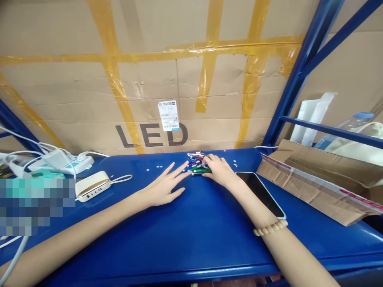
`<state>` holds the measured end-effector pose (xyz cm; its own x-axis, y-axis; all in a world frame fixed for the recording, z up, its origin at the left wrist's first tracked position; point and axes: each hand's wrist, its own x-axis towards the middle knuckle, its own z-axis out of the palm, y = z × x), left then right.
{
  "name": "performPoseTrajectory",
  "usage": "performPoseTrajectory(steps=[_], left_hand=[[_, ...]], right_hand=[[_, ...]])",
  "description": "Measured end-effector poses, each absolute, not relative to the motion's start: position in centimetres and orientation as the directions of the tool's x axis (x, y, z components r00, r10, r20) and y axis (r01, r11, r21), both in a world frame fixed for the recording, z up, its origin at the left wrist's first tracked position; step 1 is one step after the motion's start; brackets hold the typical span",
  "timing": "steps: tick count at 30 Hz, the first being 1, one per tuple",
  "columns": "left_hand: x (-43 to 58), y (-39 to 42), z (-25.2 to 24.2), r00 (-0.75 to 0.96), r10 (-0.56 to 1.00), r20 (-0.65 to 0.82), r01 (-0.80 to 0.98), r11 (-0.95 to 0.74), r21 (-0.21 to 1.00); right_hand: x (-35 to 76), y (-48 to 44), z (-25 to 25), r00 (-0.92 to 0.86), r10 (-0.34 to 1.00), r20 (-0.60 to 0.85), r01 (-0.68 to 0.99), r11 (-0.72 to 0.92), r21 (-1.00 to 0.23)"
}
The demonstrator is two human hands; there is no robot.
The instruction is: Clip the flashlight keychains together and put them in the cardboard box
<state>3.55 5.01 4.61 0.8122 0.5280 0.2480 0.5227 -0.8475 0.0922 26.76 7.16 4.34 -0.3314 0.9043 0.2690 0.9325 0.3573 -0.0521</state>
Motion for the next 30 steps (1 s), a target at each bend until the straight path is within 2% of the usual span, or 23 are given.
performPoseTrajectory(steps=[3,8,14,18,21,24,27,29,30], left_hand=[[1.1,3.7,5.0,0.79,0.562,0.244,0.564,-0.823,0.07],[-2.6,2.8,4.4,0.738,0.634,0.231,0.623,-0.772,0.13],[-3.6,1.9,4.8,0.627,0.751,0.207,0.678,-0.657,0.33],[-2.6,1.4,5.4,0.655,0.721,0.226,0.622,-0.684,0.38],[-2.2,1.3,5.1,0.628,0.752,0.201,0.579,-0.624,0.525],[-2.3,1.3,4.6,0.56,0.812,0.163,0.468,-0.472,0.747],[-2.6,1.3,4.3,0.454,0.89,0.034,0.258,-0.168,0.951],[-2.9,1.5,4.5,0.412,0.904,-0.11,0.041,0.102,0.994],[-3.0,1.6,4.6,0.403,0.897,-0.183,-0.074,0.232,0.97]], right_hand=[[26.0,7.0,4.7,-0.424,0.851,0.311,0.894,0.449,-0.009],[25.2,6.7,4.3,-0.442,0.835,0.329,0.888,0.458,0.032],[24.6,6.4,3.9,-0.436,0.827,0.354,0.885,0.465,0.003],[23.6,5.9,4.1,-0.455,0.821,0.347,0.859,0.507,-0.072],[22.9,5.4,4.1,-0.481,0.804,0.35,0.828,0.548,-0.12],[22.4,5.0,4.1,-0.513,0.783,0.352,0.795,0.588,-0.148],[22.0,4.6,4.2,-0.559,0.752,0.35,0.761,0.633,-0.145],[21.7,4.4,4.3,-0.594,0.721,0.357,0.732,0.668,-0.133],[21.6,4.3,4.3,-0.606,0.707,0.364,0.72,0.682,-0.126]])
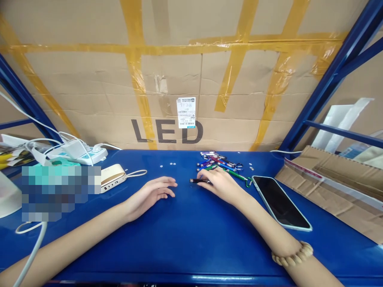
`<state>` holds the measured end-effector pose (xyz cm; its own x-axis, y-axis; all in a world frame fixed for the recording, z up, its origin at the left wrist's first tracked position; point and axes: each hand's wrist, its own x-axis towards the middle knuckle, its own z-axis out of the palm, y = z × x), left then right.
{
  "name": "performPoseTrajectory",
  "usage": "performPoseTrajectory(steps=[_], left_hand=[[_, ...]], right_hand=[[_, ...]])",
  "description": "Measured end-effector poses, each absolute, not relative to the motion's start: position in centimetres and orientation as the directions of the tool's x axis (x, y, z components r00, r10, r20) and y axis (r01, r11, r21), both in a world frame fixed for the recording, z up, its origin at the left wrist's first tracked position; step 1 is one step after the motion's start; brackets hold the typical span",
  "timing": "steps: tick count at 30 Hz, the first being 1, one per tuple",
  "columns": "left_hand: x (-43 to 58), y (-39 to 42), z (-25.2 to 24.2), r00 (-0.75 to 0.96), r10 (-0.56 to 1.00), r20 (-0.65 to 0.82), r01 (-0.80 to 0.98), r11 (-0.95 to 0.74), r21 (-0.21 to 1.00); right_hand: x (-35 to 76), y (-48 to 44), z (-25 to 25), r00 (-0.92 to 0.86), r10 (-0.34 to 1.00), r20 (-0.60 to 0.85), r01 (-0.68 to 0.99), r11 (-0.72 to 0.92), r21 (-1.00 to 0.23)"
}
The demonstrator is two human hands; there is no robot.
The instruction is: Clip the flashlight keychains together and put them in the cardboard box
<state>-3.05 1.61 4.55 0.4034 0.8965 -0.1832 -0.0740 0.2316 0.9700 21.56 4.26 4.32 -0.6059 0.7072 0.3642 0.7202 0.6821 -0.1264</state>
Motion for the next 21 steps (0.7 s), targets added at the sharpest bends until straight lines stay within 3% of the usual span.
performPoseTrajectory(steps=[3,5,11,18,21], left_hand=[[-3.3,1.9,4.7,0.383,0.857,-0.345,-0.308,0.47,0.827],[-3.2,1.9,4.6,0.384,0.839,-0.385,-0.304,0.509,0.806],[-2.5,0.9,4.6,0.456,0.841,-0.291,-0.036,0.344,0.938],[-2.5,0.4,4.5,0.402,0.905,-0.139,0.186,0.068,0.98],[-2.6,0.4,4.6,0.396,0.908,-0.138,0.25,0.038,0.967]], right_hand=[[21.0,3.8,4.5,-0.618,0.668,0.414,0.699,0.708,-0.101],[20.4,3.3,4.7,-0.615,0.636,0.466,0.684,0.724,-0.086],[18.4,1.5,4.5,-0.674,0.516,0.53,0.594,0.804,-0.028],[17.7,0.8,4.2,-0.652,0.446,0.614,0.539,0.842,-0.04],[17.9,0.7,4.5,-0.596,0.428,0.679,0.548,0.835,-0.045]])
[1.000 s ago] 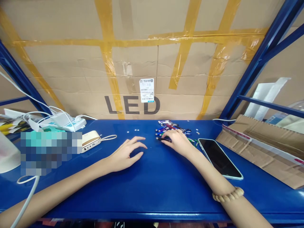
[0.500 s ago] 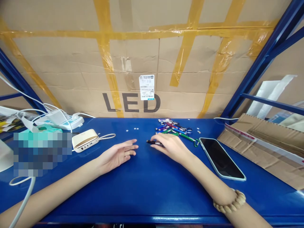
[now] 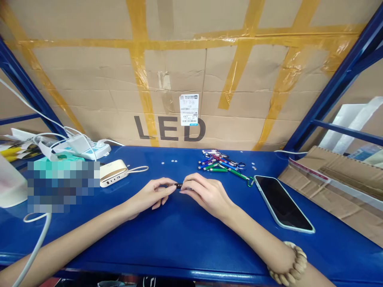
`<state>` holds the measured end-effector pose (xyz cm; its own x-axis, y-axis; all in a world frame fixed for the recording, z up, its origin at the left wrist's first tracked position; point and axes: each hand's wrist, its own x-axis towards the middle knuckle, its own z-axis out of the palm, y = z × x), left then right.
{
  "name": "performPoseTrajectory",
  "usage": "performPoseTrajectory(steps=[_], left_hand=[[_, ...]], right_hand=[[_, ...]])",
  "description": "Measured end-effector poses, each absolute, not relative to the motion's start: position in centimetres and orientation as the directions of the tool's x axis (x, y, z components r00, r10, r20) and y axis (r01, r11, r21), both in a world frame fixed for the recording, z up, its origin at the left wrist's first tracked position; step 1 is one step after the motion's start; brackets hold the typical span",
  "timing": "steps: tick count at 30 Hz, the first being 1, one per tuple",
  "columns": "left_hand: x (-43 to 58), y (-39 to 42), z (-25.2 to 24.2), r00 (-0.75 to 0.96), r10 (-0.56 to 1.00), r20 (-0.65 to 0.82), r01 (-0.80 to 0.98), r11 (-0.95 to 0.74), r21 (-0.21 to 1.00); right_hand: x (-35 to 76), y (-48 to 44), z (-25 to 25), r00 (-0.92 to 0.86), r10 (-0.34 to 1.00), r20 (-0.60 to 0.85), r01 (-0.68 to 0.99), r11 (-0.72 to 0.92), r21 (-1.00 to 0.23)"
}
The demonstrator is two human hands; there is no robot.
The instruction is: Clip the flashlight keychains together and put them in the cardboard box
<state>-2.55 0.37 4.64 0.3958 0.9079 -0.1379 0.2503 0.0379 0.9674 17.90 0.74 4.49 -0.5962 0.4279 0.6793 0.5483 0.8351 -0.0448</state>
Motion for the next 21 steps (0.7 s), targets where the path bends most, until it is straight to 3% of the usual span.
performPoseTrajectory(steps=[5,10,17,21], left_hand=[[-2.6,0.3,5.3,0.326,0.938,-0.118,0.212,0.049,0.976],[-3.1,0.8,5.3,0.177,0.982,-0.067,0.151,0.04,0.988],[-2.8,0.8,5.3,0.197,0.964,-0.178,0.048,0.171,0.984],[-2.5,0.5,5.5,0.236,0.958,-0.164,0.011,0.166,0.986]], right_hand=[[18.8,1.4,4.8,-0.555,0.446,0.702,0.646,0.763,0.026],[19.2,2.2,4.3,-0.53,0.528,0.663,0.682,0.731,-0.037],[19.4,2.2,4.7,-0.52,0.536,0.665,0.709,0.705,-0.015],[19.8,2.2,5.3,-0.473,0.568,0.673,0.754,0.657,-0.025]])
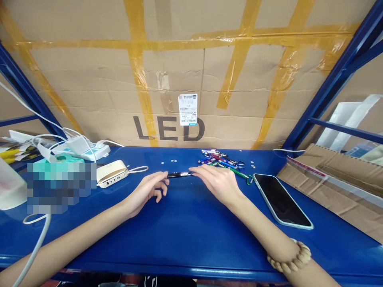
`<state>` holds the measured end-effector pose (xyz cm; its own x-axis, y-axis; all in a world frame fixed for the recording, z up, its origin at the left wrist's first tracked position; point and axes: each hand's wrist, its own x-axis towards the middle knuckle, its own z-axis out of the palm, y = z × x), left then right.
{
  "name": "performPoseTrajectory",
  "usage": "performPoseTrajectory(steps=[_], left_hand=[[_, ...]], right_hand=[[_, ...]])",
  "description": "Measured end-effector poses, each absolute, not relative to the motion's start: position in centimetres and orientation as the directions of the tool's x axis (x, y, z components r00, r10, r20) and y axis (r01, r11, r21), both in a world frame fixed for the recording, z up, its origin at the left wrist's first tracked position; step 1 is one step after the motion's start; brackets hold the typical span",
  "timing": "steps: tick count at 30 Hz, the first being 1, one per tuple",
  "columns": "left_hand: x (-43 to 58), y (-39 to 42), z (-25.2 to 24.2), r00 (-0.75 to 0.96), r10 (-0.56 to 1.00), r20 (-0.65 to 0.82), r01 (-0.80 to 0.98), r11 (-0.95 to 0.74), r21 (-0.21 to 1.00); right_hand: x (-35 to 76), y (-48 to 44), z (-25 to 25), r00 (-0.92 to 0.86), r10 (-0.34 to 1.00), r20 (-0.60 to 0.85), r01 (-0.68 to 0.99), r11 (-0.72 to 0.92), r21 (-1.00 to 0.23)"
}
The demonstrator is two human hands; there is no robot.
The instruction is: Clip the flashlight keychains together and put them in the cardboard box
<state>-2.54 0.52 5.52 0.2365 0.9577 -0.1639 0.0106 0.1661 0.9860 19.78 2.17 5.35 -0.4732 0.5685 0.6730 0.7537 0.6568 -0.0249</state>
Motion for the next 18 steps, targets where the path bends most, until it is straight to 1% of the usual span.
performPoseTrajectory(steps=[2,4,5,7,9,11,12,13,15,18], left_hand=[[-2.5,0.5,5.6,0.249,0.958,-0.14,0.036,0.136,0.99],[-2.6,0.5,5.6,0.257,0.959,-0.123,0.078,0.106,0.991],[-2.6,0.5,5.6,0.263,0.957,-0.122,0.101,0.098,0.99],[-2.5,0.4,5.6,0.284,0.949,-0.139,0.133,0.105,0.986],[-2.4,0.3,5.5,0.31,0.938,-0.156,0.139,0.118,0.983],[-2.2,0.2,5.5,0.319,0.934,-0.161,0.128,0.125,0.984],[-2.2,0.2,5.5,0.32,0.934,-0.16,0.119,0.128,0.985],[-2.2,0.2,5.4,0.316,0.935,-0.16,0.109,0.132,0.985],[-2.4,0.3,5.3,0.307,0.937,-0.167,0.08,0.149,0.985],[-2.7,0.7,5.0,0.306,0.935,-0.179,0.012,0.184,0.983]], right_hand=[[19.9,2.3,5.4,-0.429,0.576,0.696,0.77,0.637,-0.052],[19.9,2.3,5.2,-0.341,0.602,0.722,0.788,0.602,-0.13],[19.8,2.3,5.0,-0.287,0.629,0.723,0.79,0.582,-0.193],[19.4,2.2,4.7,-0.191,0.711,0.676,0.756,0.547,-0.361],[18.9,2.0,4.5,-0.144,0.799,0.584,0.64,0.525,-0.56],[18.6,2.0,4.5,-0.106,0.861,0.498,0.454,0.487,-0.746],[18.5,2.1,4.6,-0.069,0.881,0.468,0.352,0.461,-0.815],[18.5,2.3,4.7,-0.018,0.895,0.445,0.256,0.434,-0.864],[18.9,2.7,5.0,0.098,0.913,0.396,0.107,0.386,-0.916],[19.9,3.5,5.3,0.188,0.94,0.285,-0.014,0.293,-0.956]])
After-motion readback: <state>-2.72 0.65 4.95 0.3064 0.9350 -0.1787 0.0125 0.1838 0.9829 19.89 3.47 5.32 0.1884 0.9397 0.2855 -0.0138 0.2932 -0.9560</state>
